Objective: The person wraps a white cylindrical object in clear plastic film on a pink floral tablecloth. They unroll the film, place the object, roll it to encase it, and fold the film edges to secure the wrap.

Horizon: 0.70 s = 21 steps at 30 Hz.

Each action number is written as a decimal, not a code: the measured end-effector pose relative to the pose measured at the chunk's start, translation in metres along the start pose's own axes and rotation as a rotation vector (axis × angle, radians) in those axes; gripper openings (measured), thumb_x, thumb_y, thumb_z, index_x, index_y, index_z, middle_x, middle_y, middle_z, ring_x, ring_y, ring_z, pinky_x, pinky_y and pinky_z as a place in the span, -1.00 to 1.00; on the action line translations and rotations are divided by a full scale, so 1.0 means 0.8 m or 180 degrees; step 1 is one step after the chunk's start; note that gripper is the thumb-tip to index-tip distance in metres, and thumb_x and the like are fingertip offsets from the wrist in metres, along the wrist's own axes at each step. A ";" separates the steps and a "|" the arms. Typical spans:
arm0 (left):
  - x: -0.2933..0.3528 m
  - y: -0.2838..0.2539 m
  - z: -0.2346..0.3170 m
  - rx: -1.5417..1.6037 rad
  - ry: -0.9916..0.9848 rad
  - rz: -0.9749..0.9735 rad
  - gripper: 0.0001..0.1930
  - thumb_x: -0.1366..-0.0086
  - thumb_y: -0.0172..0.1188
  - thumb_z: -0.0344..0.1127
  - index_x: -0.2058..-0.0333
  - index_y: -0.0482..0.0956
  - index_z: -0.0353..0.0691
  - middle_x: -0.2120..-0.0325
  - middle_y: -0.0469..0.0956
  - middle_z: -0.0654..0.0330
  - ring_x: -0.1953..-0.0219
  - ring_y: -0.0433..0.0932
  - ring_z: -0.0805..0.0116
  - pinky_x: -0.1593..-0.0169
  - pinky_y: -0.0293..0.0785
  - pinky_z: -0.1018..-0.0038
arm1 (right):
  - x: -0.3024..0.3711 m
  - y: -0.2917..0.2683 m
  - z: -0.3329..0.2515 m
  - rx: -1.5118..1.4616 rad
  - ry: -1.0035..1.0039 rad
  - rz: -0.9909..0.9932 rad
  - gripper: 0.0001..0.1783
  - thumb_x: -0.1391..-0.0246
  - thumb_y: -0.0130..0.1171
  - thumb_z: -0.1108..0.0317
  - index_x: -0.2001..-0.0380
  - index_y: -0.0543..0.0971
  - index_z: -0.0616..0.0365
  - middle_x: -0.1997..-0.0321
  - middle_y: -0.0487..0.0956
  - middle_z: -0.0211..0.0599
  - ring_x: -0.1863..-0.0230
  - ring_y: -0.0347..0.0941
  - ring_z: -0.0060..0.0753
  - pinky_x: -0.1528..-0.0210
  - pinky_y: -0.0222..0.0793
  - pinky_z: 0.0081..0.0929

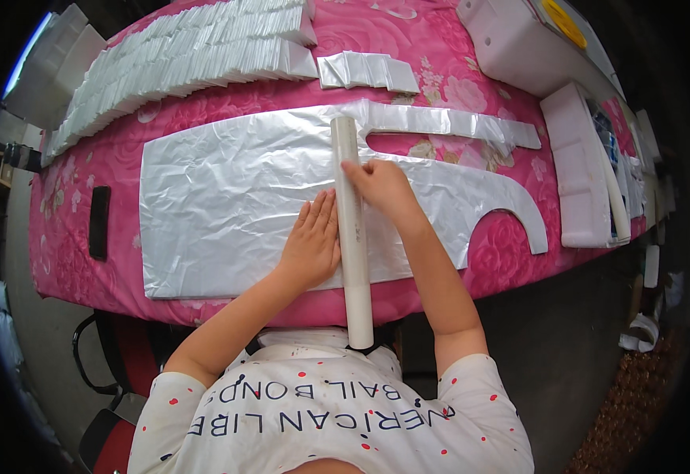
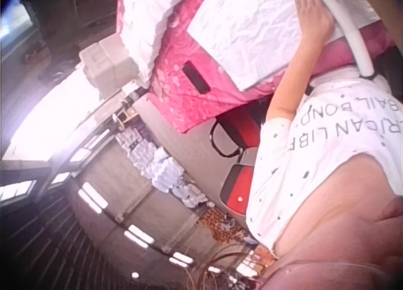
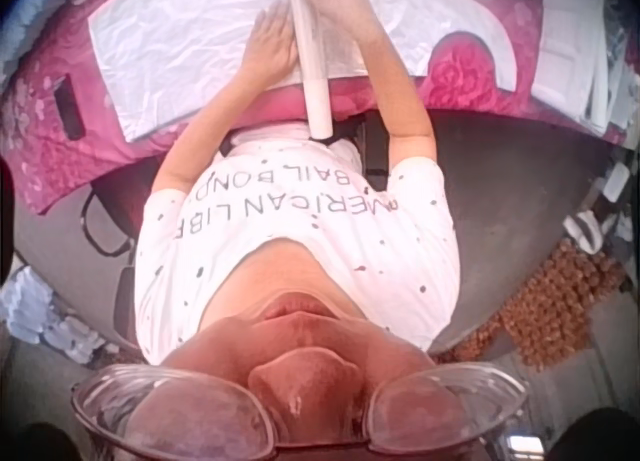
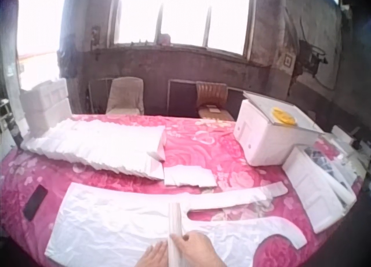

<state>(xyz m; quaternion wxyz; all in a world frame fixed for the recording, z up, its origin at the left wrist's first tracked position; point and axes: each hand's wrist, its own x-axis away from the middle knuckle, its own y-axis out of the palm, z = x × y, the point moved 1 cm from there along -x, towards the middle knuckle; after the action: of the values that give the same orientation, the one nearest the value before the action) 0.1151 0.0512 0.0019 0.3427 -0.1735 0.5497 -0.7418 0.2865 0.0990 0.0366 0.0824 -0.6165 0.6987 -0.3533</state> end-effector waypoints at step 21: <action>0.000 -0.002 0.001 0.0064 -0.0056 -0.0045 -0.38 -0.17 -0.20 -0.28 -0.19 0.03 -0.47 -0.24 -0.01 -0.10 -0.31 -0.08 0.06 -0.32 -0.22 0.21 | -0.130 -0.294 0.163 -0.5687 -0.1071 0.1517 -0.63 -0.26 -0.31 0.27 0.14 0.41 0.34 0.11 0.50 -0.05 0.05 0.44 -0.16 -0.01 0.40 -0.25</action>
<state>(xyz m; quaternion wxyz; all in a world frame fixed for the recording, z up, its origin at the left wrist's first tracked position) 0.1149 0.0506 0.0038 0.3440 -0.1804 0.5380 -0.7481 0.5710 0.1456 0.0471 -0.2512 -0.3350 0.7978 0.4338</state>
